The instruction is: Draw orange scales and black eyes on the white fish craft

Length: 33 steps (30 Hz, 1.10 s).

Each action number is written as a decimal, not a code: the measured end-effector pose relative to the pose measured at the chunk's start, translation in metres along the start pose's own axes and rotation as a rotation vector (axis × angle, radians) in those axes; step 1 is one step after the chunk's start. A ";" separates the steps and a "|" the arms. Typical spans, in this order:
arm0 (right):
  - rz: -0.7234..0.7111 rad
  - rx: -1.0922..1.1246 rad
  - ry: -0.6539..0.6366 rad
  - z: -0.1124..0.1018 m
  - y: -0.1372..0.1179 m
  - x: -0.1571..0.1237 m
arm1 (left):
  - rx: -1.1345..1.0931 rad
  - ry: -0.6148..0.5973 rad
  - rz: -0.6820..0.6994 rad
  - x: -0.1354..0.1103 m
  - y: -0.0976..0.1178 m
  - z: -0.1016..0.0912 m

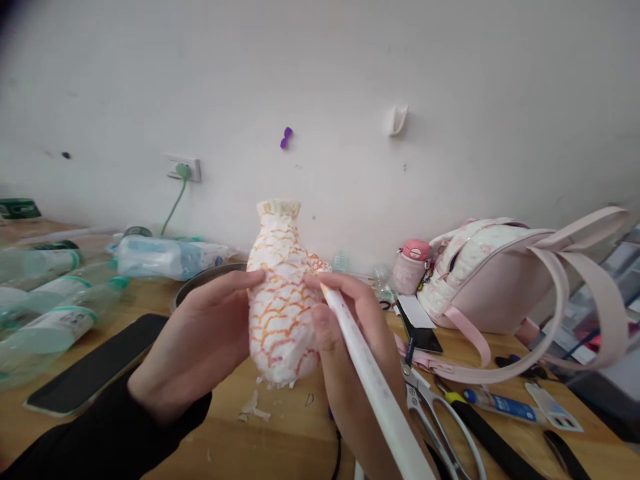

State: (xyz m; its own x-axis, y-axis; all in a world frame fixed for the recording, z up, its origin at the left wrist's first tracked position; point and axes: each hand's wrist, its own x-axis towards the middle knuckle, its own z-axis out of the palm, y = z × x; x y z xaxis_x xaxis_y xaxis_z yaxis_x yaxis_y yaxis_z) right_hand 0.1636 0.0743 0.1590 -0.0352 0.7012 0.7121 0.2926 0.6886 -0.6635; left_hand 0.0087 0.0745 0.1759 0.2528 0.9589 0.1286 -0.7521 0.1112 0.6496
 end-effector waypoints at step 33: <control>0.084 0.214 -0.028 0.016 -0.006 -0.015 | 0.089 0.068 -0.087 0.006 0.009 -0.005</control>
State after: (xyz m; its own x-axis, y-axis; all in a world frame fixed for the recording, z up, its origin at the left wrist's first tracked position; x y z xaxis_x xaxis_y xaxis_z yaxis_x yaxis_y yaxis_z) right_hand 0.1476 0.0631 0.1487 -0.0461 0.7605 0.6477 0.0868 0.6489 -0.7559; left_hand 0.0000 0.0825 0.1790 0.2705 0.9625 0.0197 -0.6714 0.1739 0.7204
